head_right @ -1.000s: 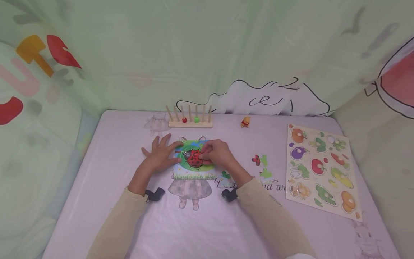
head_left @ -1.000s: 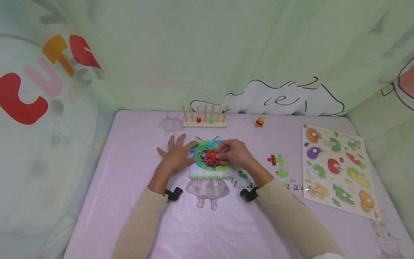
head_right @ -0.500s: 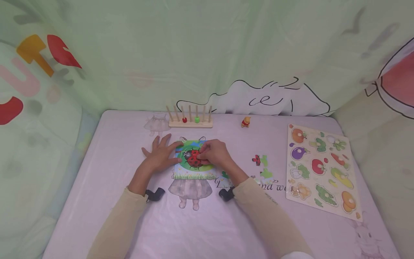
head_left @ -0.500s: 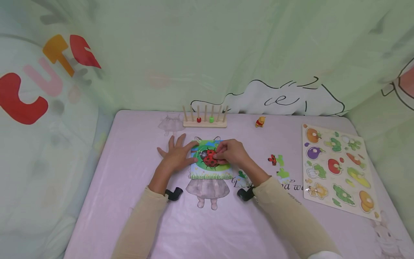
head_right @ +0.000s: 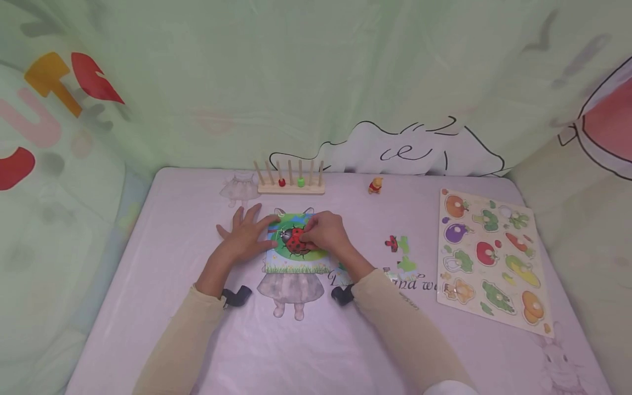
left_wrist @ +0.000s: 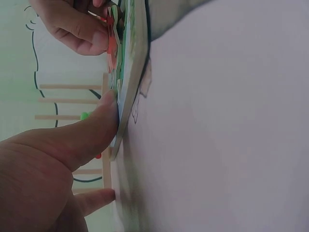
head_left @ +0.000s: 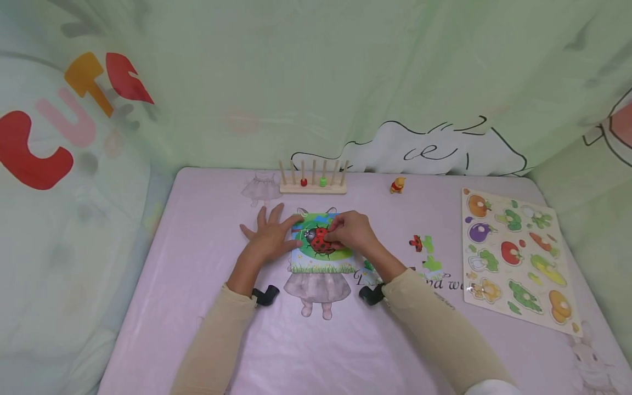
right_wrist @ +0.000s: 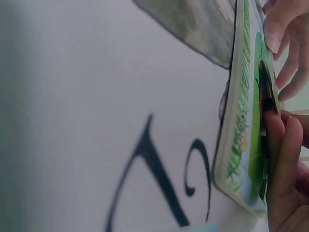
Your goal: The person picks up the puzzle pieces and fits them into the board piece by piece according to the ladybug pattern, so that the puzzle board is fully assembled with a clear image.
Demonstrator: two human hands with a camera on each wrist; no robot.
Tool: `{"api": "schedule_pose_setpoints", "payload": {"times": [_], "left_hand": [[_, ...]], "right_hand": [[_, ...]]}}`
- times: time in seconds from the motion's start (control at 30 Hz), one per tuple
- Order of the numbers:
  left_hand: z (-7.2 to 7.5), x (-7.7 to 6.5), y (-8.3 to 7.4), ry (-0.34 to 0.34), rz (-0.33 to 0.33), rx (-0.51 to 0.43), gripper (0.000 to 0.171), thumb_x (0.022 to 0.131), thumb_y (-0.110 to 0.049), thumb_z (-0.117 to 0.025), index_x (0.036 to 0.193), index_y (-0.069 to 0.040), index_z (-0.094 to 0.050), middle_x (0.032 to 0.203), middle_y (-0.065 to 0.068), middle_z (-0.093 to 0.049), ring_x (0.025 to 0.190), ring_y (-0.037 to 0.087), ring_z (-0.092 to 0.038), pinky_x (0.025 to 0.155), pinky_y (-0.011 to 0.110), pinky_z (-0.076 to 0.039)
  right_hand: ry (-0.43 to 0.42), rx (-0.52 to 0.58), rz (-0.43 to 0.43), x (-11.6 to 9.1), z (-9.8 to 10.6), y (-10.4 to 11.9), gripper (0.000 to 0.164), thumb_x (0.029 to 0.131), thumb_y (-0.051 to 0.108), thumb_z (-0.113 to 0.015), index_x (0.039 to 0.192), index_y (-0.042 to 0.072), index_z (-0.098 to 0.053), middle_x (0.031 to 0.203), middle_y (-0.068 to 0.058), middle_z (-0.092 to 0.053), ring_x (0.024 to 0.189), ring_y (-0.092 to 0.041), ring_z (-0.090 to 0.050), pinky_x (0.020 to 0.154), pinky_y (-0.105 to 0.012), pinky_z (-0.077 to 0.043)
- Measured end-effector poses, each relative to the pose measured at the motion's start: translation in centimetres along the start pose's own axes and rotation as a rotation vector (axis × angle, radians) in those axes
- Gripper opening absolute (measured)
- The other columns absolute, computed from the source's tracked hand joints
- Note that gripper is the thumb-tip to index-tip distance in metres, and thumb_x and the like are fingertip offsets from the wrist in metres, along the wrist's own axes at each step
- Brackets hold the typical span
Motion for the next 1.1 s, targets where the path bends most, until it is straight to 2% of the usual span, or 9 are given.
{"api": "schedule_pose_setpoints", "payload": {"times": [0.6,0.87,1.1], "left_hand": [[-0.09,-0.05,-0.05,0.017,-0.001,-0.006,0.067,0.095,-0.052,-0.067,0.155,-0.047,-0.039,0.173,0.008,-0.005,0.156,0.048,0.011,0.102,0.091,0.003],[-0.25,0.01,0.11,0.026,0.007,0.0,0.066,0.095,-0.052,-0.067,0.155,-0.049,-0.038,0.173,0.006,-0.004,0.156,0.047,0.012,0.103,0.09,0.003],[-0.21,0.01,0.1,0.025,-0.001,-0.002,0.066,0.095,-0.052,-0.067,0.154,-0.049,-0.038,0.173,0.007,-0.004,0.156,0.048,0.011,0.102,0.091,0.003]], "right_hand": [[-0.048,-0.11,0.042,-0.27,0.04,0.54,0.015,0.081,0.017,-0.085,0.082,0.007,-0.074,0.061,-0.005,-0.071,0.055,-0.017,-0.068,0.053,-0.023,-0.046],[-0.062,-0.174,0.047,-0.16,-0.03,0.77,0.016,0.08,0.021,-0.086,0.078,0.009,-0.074,0.061,-0.001,-0.069,0.06,-0.015,-0.063,0.053,-0.024,-0.044],[-0.059,-0.221,0.062,-0.19,0.09,0.86,0.019,0.081,0.024,-0.085,0.082,0.009,-0.073,0.062,0.0,-0.069,0.061,-0.015,-0.064,0.054,-0.025,-0.045]]}}
Point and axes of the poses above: each hand's wrist, its own x-axis towards the middle knuckle, its own z-axis out of the back of the hand, y = z × x, the point moved 5 cm from there along x, towards the middle knuckle
